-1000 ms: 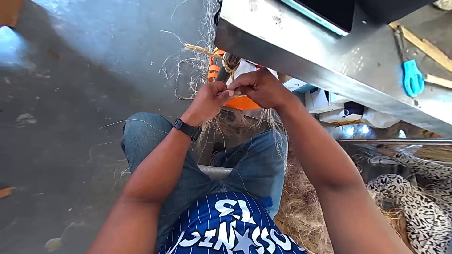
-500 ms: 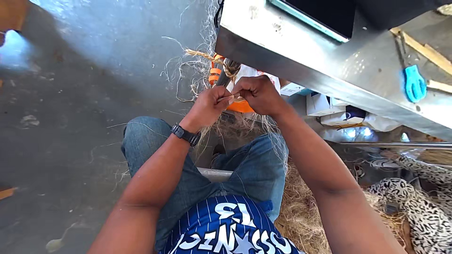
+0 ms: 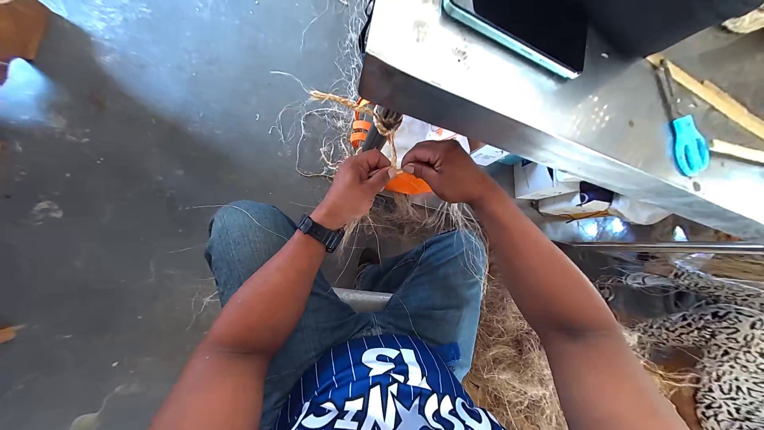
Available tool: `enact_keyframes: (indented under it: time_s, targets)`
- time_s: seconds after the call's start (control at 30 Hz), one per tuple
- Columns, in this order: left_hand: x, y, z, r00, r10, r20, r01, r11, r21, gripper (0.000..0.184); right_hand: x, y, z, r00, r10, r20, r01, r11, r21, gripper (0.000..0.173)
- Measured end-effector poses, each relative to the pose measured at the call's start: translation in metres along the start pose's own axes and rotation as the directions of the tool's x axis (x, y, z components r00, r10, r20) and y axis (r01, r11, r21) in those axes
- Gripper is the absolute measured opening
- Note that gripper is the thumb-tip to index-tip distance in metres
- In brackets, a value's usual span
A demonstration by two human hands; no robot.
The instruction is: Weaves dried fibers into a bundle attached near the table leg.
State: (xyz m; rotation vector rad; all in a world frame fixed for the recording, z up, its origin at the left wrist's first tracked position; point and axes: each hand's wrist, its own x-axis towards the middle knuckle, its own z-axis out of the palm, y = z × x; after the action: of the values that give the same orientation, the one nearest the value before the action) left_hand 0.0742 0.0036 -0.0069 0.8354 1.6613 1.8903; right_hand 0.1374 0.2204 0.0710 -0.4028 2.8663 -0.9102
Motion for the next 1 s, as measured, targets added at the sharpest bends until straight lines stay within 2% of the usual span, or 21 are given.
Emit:
enact_keyframes:
  time_s: [0.1, 0.2, 0.23, 0.3, 0.37, 0.4, 0.5, 0.63, 0.83, 0.93, 1.0]
  targets:
    - [-0.001, -0.004, 0.002, 1.000, 0.006, -0.018, -0.007, 1.000, -0.028, 0.011, 0.000, -0.015, 0.000, 0.990, 0.138, 0.041, -0.142, 0.980, 0.136, 0.032]
    - [-0.001, -0.004, 0.004, 1.000, -0.012, -0.020, 0.011, 0.999, -0.042, 0.012, 0.003, -0.028, 0.009, 0.972, 0.219, 0.090, -0.234, 0.947, 0.219, 0.055]
    - [-0.001, -0.003, 0.004, 1.000, -0.023, -0.017, 0.022, 0.999, -0.043, 0.012, 0.004, -0.029, 0.013, 0.968, 0.239, 0.078, -0.250, 0.947, 0.201, 0.054]
    - [-0.001, -0.002, 0.004, 0.999, -0.041, -0.015, 0.040, 0.999, -0.030, 0.012, 0.003, -0.026, 0.019, 0.975, 0.222, 0.007, -0.221, 0.964, 0.151, 0.035]
    - [-0.001, -0.002, 0.004, 0.999, -0.038, -0.024, 0.038, 0.999, 0.003, 0.012, 0.001, -0.023, 0.020, 0.992, 0.121, -0.029, -0.120, 0.992, 0.041, 0.014]
    - [-0.001, -0.002, 0.004, 0.999, -0.028, -0.026, 0.029, 0.999, 0.025, 0.012, 0.002, -0.021, 0.019, 0.998, 0.062, -0.031, -0.062, 0.998, -0.009, 0.013]
    - [-0.001, -0.002, 0.002, 1.000, 0.012, -0.015, -0.011, 0.996, 0.088, 0.013, 0.004, -0.018, 0.011, 1.000, 0.002, -0.006, -0.002, 0.999, -0.049, 0.016]
    - [-0.001, -0.001, -0.002, 1.000, 0.020, -0.021, -0.015, 0.978, 0.209, 0.016, 0.010, -0.026, 0.004, 0.984, 0.141, 0.107, -0.140, 0.990, -0.016, 0.020]
    - [0.000, 0.002, 0.002, 0.999, 0.033, -0.035, -0.017, 0.926, 0.378, 0.017, 0.020, -0.030, 0.000, 0.958, 0.240, 0.156, -0.236, 0.971, -0.044, 0.033]
    - [0.000, 0.005, 0.002, 0.999, 0.028, -0.028, -0.012, 0.882, 0.471, 0.020, 0.025, -0.025, 0.004, 0.962, 0.243, 0.126, -0.246, 0.969, 0.004, 0.036]
    - [-0.002, 0.009, 0.001, 0.999, 0.036, -0.009, -0.025, 0.836, 0.548, 0.022, 0.025, -0.021, 0.009, 0.962, 0.254, 0.101, -0.265, 0.957, 0.115, 0.035]
